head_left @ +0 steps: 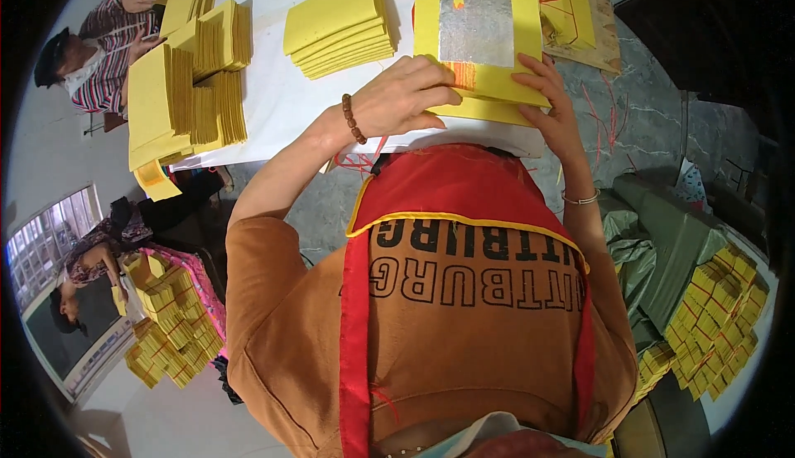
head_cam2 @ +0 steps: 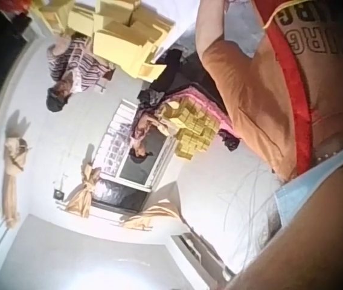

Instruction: Organizing and stacking individual sheets of joss paper into neat bundles on a table.

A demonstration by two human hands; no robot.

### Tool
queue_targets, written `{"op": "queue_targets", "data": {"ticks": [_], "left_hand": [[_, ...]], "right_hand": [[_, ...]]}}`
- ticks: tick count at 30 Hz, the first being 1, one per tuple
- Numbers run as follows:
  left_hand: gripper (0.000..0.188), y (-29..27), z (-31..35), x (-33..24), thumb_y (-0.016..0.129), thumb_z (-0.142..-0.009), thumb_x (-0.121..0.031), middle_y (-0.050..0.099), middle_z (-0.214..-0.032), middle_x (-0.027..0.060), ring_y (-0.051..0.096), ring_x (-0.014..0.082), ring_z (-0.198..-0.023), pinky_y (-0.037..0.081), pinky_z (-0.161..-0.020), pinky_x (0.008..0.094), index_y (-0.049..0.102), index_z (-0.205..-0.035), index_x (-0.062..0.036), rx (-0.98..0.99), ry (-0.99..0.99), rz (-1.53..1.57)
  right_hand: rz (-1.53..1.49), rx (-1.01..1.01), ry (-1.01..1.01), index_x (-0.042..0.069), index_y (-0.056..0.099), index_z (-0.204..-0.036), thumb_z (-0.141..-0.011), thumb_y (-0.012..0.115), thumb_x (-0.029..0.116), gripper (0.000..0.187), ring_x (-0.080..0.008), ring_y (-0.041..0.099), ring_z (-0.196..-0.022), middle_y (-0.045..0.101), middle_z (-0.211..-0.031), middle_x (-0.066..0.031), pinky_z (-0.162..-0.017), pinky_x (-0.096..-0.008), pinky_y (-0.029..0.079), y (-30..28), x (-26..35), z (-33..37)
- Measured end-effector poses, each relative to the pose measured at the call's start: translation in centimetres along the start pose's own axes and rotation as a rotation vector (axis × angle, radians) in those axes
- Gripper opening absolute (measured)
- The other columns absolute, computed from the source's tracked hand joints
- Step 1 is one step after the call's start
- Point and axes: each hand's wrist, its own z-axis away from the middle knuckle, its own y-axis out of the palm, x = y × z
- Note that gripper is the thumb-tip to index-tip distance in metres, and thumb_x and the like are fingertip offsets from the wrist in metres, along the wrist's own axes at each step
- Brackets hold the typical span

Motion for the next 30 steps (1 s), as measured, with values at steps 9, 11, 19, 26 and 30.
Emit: {"op": "queue_targets", "data": {"ticks": [9, 11, 19, 26, 30], "left_hand": [[0.037, -0.5, -0.1, 0.1, 0.071, -0.068, -0.016, 0.052, -0.104, 0.0075, 0.048, 0.0254, -0.099, 0.041, -0.085, 0.0366, 0.057, -0.101, -0.0069, 0.039, 0.019, -0.02], [0.032, -0.9, -0.3, 0.0, 0.07, -0.07, -0.014, 0.053, -0.102, 0.0081, 0.05, 0.0256, -0.097, 0.043, -0.083, 0.0362, 0.057, -0.099, -0.0057, 0.022, 0.043, 0.009], [0.011, -1.4, -0.3, 0.0, 0.059, -0.08, -0.009, 0.057, -0.086, 0.011, 0.056, 0.0272, -0.083, 0.048, -0.071, 0.0334, 0.056, -0.088, -0.0034, -0.036, -0.097, 0.134], [0.019, -1.2, 0.0, 0.0, 0.057, -0.083, -0.01, 0.058, -0.103, 0.0131, 0.055, 0.0302, -0.092, 0.046, -0.079, 0.0357, 0.055, -0.1, -0.0045, -0.133, -0.221, 0.255], [0.033, -1.1, 0.3, 1.0, 0.058, -0.079, -0.007, 0.053, -0.117, 0.0153, 0.051, 0.0321, -0.101, 0.041, -0.087, 0.0392, 0.055, -0.112, -0.0069, -0.245, -0.242, 0.137]], "right_hand": [[-0.02, -0.016, -0.012, 0.013, 0.062, -0.11, -0.071, 0.068, 0.01, 0.039, -0.0294, 0.025, -0.133, 0.047, -0.133, -0.0049, -0.109, -0.0408, 0.02, 0.2, -0.5, 0.1], [-0.015, -0.017, -0.002, 0.012, 0.061, -0.11, -0.071, 0.069, 0.011, 0.04, -0.0296, 0.025, -0.133, 0.047, -0.133, -0.0049, -0.109, -0.0411, 0.02, 0.1, -0.4, 0.2], [-0.125, 0.011, -0.061, 0.012, 0.06, -0.112, -0.068, 0.069, 0.01, 0.045, -0.0299, 0.025, -0.133, 0.046, -0.134, -0.0052, -0.109, -0.0418, 0.019, -0.3, -0.4, 0.0], [0.044, -0.131, -0.097, 0.01, 0.062, -0.101, -0.074, 0.065, 0.002, 0.029, -0.0285, 0.037, -0.126, 0.057, -0.121, -0.0053, -0.105, -0.0395, 0.027, 0.3, -1.3, -0.4], [0.0, -0.191, -0.095, 0.01, 0.062, -0.099, -0.076, 0.063, 0.001, 0.025, -0.0272, 0.04, -0.123, 0.061, -0.113, -0.0049, -0.103, -0.0379, 0.029, 0.8, -1.5, -0.5]]}}
